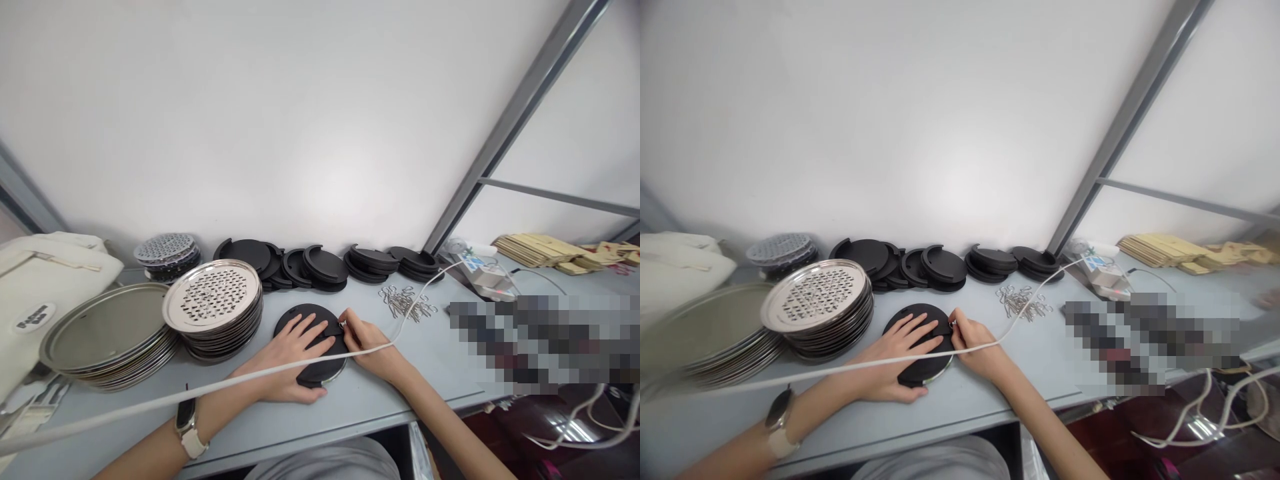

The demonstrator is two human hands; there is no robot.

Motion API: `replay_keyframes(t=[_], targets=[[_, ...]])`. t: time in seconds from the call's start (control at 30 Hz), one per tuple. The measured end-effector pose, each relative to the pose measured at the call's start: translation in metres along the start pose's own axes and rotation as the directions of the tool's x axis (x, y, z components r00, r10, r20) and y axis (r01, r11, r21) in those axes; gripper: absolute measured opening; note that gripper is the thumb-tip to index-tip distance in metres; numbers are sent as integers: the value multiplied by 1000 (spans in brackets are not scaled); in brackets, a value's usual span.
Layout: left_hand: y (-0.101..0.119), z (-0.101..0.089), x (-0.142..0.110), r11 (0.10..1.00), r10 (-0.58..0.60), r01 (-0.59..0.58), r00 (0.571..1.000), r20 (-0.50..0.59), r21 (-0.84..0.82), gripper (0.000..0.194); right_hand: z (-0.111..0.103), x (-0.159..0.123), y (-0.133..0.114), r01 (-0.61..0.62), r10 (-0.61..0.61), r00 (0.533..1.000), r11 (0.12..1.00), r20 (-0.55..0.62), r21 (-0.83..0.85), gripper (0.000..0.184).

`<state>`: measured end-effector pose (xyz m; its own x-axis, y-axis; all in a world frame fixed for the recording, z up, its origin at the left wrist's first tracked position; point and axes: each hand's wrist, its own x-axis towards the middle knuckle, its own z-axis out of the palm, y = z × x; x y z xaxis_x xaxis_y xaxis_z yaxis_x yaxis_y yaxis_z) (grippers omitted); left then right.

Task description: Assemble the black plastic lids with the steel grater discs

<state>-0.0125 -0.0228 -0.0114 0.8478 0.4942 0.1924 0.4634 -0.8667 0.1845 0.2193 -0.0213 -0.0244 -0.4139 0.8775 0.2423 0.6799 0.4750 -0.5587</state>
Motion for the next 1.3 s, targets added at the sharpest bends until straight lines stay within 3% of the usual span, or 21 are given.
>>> replay_keyframes(t=[0.8, 1.3], targets=[[1, -1, 0, 1000, -4, 4, 1000, 17, 10, 84, 2, 0, 2, 13, -13, 1000, 998, -3, -68, 10], [1, 1, -1, 1000, -10, 9, 1000, 10, 14, 83, 3, -1, 5, 3, -6, 999, 995, 32, 97, 12]])
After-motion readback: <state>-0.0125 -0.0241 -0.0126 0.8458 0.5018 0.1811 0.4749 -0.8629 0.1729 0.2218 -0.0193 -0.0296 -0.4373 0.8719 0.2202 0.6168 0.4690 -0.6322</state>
